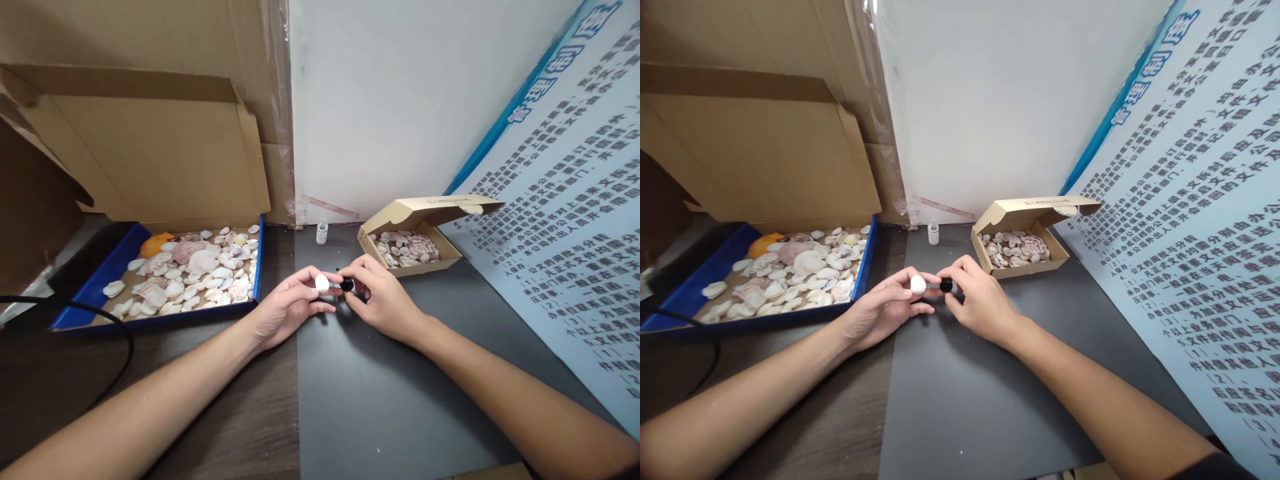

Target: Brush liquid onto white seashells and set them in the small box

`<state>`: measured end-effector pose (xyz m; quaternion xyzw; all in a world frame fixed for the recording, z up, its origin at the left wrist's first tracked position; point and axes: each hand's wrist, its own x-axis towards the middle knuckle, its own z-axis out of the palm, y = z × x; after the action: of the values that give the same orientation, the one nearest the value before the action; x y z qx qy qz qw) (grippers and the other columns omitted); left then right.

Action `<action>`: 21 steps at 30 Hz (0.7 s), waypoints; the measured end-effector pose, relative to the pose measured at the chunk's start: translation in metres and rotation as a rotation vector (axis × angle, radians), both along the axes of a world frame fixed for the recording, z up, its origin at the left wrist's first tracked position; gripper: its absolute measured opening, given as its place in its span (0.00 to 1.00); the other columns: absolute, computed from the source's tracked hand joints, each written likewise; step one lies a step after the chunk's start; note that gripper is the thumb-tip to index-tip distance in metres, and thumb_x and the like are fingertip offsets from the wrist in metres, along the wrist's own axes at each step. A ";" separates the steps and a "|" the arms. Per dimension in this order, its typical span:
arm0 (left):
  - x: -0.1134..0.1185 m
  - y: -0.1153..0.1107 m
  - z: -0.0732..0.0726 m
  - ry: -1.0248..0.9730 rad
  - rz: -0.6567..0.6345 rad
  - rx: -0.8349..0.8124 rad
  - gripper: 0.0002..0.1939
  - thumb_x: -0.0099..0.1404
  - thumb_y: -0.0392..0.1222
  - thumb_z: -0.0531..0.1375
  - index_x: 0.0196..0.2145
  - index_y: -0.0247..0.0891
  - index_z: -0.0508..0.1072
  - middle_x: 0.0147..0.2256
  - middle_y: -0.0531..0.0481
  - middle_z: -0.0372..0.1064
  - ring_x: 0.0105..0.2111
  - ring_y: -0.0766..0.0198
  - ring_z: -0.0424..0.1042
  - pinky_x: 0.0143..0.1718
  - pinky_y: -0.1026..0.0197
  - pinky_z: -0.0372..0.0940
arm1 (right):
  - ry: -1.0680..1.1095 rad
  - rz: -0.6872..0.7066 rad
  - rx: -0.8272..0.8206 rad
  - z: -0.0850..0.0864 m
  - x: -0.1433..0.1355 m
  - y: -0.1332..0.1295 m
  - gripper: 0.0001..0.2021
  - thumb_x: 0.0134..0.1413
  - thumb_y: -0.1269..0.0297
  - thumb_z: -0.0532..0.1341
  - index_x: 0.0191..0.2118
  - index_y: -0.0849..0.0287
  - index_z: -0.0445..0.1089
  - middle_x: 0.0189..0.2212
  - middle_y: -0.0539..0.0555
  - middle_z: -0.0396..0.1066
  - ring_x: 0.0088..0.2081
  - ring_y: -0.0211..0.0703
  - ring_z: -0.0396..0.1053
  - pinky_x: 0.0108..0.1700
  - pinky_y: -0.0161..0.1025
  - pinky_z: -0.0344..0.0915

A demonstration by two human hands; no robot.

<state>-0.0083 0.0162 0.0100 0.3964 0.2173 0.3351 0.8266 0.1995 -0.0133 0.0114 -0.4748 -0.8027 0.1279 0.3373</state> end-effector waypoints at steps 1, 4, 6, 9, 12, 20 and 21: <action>0.000 0.000 0.000 -0.001 0.006 -0.003 0.03 0.60 0.33 0.62 0.34 0.35 0.73 0.50 0.41 0.72 0.50 0.54 0.72 0.47 0.55 0.68 | -0.003 0.002 -0.007 0.000 0.000 0.000 0.16 0.51 0.78 0.59 0.45 0.56 0.70 0.38 0.53 0.65 0.31 0.38 0.65 0.32 0.37 0.65; 0.000 0.000 -0.001 0.001 0.004 -0.008 0.03 0.60 0.32 0.62 0.33 0.35 0.72 0.51 0.40 0.73 0.49 0.56 0.72 0.47 0.57 0.67 | -0.009 0.008 -0.014 0.000 -0.002 -0.002 0.16 0.52 0.78 0.59 0.45 0.57 0.70 0.38 0.53 0.65 0.31 0.38 0.65 0.33 0.37 0.66; 0.000 0.000 -0.001 0.002 -0.003 -0.008 0.02 0.60 0.32 0.62 0.33 0.34 0.71 0.53 0.39 0.72 0.49 0.57 0.72 0.46 0.58 0.66 | -0.001 0.020 -0.021 0.000 -0.003 -0.003 0.17 0.52 0.78 0.58 0.46 0.57 0.70 0.38 0.54 0.65 0.31 0.38 0.65 0.34 0.38 0.67; 0.001 0.000 -0.001 -0.003 0.010 -0.017 0.02 0.60 0.32 0.62 0.33 0.34 0.71 0.52 0.39 0.73 0.48 0.57 0.73 0.47 0.59 0.65 | 0.045 0.050 -0.039 0.001 -0.004 -0.005 0.19 0.52 0.78 0.59 0.50 0.56 0.69 0.40 0.54 0.65 0.30 0.37 0.66 0.34 0.37 0.69; 0.002 0.000 -0.001 -0.012 0.036 -0.031 0.03 0.60 0.32 0.62 0.33 0.34 0.71 0.50 0.39 0.74 0.46 0.58 0.73 0.48 0.58 0.65 | 0.114 0.062 -0.035 0.000 -0.003 -0.004 0.16 0.57 0.75 0.58 0.50 0.56 0.68 0.39 0.54 0.66 0.32 0.38 0.68 0.35 0.38 0.71; 0.002 0.001 -0.002 -0.024 0.029 -0.042 0.04 0.60 0.32 0.62 0.33 0.34 0.70 0.50 0.39 0.74 0.46 0.58 0.74 0.47 0.56 0.66 | 0.204 0.031 0.008 -0.004 -0.004 0.000 0.08 0.60 0.72 0.59 0.44 0.56 0.67 0.37 0.54 0.69 0.37 0.42 0.70 0.38 0.39 0.71; 0.001 0.001 -0.003 -0.028 0.025 -0.038 0.04 0.60 0.32 0.62 0.33 0.34 0.70 0.50 0.39 0.73 0.46 0.58 0.74 0.48 0.56 0.66 | 0.216 0.030 0.009 -0.005 -0.005 0.000 0.07 0.60 0.71 0.59 0.44 0.56 0.67 0.37 0.54 0.69 0.37 0.41 0.70 0.38 0.39 0.71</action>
<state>-0.0069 0.0172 0.0073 0.3731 0.2172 0.3465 0.8328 0.1948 -0.0133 0.0068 -0.4447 -0.7694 0.1797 0.4219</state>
